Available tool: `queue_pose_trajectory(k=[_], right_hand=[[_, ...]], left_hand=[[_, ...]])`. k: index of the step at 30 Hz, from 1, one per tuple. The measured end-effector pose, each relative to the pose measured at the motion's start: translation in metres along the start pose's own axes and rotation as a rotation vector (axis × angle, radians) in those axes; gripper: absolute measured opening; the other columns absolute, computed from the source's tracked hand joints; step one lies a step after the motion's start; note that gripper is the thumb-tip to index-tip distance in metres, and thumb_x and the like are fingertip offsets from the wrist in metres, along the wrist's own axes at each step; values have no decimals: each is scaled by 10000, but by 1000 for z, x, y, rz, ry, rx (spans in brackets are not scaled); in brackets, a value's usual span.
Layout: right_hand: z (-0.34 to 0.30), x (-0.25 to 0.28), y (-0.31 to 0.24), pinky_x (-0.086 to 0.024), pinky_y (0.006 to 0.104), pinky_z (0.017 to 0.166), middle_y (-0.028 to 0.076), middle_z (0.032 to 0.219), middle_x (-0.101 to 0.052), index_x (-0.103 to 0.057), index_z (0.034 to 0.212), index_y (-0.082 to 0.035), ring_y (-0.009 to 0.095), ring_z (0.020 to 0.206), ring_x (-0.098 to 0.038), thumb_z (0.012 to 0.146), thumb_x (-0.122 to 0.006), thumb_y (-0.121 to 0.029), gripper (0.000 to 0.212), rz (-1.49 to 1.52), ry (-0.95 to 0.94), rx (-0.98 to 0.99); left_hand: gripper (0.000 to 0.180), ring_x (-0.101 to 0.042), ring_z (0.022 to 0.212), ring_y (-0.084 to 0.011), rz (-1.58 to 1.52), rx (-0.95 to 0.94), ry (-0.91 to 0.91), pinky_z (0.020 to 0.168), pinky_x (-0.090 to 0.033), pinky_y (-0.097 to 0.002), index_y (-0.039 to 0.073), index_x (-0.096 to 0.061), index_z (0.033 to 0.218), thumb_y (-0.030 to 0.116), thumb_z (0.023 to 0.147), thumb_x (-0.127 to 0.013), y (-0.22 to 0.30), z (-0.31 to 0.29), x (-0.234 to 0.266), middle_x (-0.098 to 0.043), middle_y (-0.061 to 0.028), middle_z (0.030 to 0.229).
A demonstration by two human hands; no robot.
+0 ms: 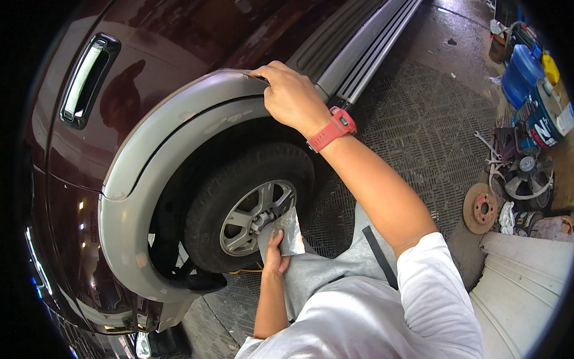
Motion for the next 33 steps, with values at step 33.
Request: queue_pose_trajectory(k=[33], right_hand=[[-226, 12, 45, -429, 391, 1210, 140, 1471, -620, -591, 1476, -22, 236, 1407, -566, 985, -542, 48, 498, 645, -433, -570]], left_hand=[[631, -562, 1402, -234, -71, -213, 82, 1161, -488, -398, 76, -351, 1638, 267, 1104, -626, 12, -14, -56, -539, -115, 1549]])
Point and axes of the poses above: each hand's wrist, its own z-axis towards the middle knuckle, its own x-axis out of the back of the hand, y = z × x, the point moved 1 cm from there along z, towards the middle knuckle
